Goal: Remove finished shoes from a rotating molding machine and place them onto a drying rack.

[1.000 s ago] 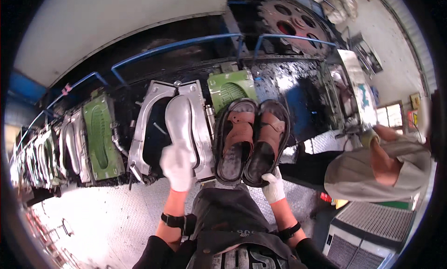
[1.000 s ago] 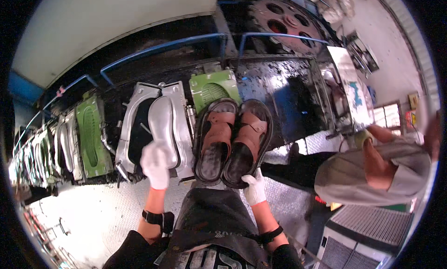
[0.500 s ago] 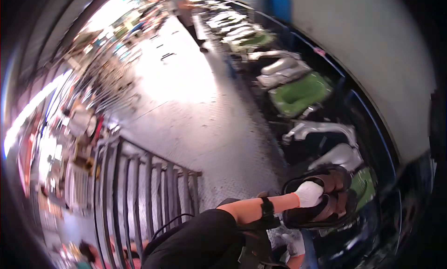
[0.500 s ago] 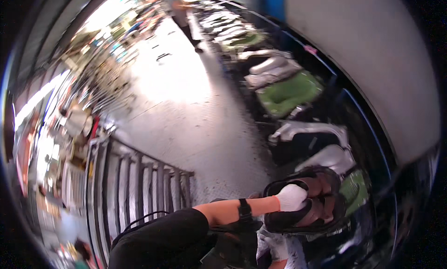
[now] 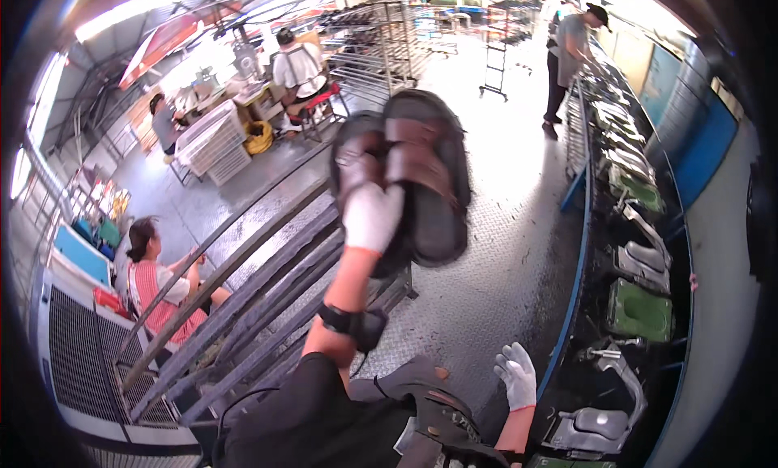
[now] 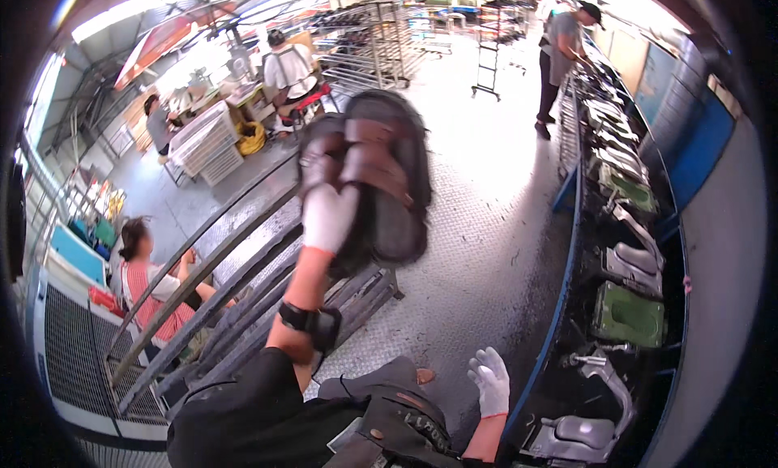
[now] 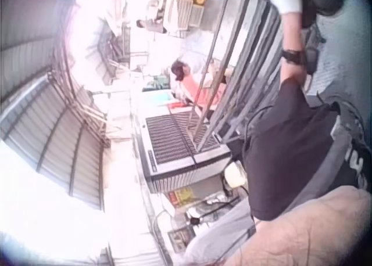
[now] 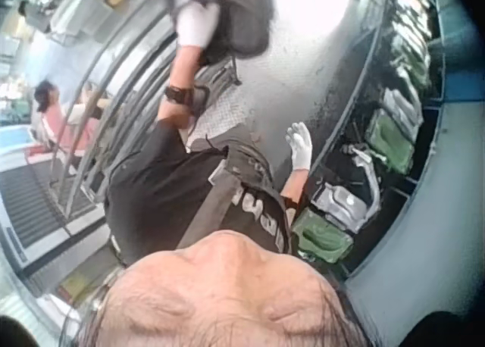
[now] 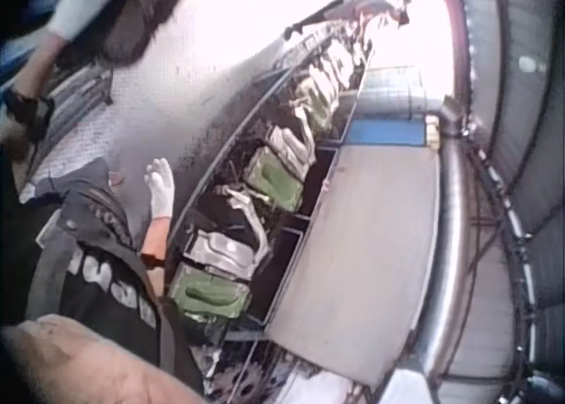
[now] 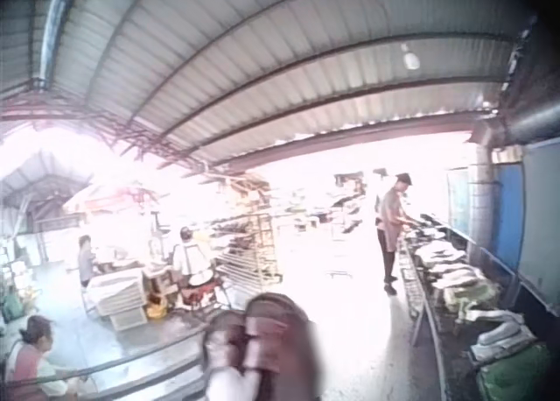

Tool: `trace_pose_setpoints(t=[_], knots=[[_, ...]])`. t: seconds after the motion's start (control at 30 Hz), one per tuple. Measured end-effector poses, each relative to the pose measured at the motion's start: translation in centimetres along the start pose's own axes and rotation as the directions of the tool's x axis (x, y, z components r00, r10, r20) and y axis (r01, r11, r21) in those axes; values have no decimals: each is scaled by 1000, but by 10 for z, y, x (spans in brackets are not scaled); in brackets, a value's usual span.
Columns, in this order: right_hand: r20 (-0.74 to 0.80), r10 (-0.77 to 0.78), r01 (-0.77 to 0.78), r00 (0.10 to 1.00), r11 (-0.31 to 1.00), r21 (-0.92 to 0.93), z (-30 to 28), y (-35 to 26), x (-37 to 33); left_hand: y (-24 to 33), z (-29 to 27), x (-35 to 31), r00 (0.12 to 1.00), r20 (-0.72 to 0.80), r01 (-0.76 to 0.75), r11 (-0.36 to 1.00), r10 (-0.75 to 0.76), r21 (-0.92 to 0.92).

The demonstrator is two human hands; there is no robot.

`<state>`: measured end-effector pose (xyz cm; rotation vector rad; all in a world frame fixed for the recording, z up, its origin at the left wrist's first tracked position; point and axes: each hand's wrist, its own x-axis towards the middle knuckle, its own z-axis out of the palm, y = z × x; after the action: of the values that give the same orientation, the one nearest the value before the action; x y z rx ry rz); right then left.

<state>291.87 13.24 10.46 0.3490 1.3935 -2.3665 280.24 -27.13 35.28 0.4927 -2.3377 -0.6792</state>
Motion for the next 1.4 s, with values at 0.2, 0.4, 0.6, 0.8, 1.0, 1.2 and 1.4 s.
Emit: trace_pose_setpoints(t=[0.2,0.4,0.6,0.8,1.0,1.2,1.4], knots=[[78,59,-58,995,998,-14,9,21,24,-118,-36,61,960,-155,250,963,-233,101],[52,55,-55,997,998,-13,-2,48,0,-135,-66,38,1000,18,-22,831,15,556],[-40,12,-24,999,957,-290,-5,44,-44,-32,-19,-65,970,148,-136,936,192,-324],[-298,-185,23,936,881,-473,-5,45,-119,55,113,-214,77,893,-490,797,443,-353],[-778,-332,-148,533,869,-473,-2,69,-258,81,142,-415,-749,415,-264,342,517,-902],[-959,-253,257,127,942,-214,45,138,-389,56,117,-641,-964,248,18,951,99,-307],[-994,-100,458,-39,883,-107,66,217,-467,41,52,-754,-982,184,105,922,37,373]])
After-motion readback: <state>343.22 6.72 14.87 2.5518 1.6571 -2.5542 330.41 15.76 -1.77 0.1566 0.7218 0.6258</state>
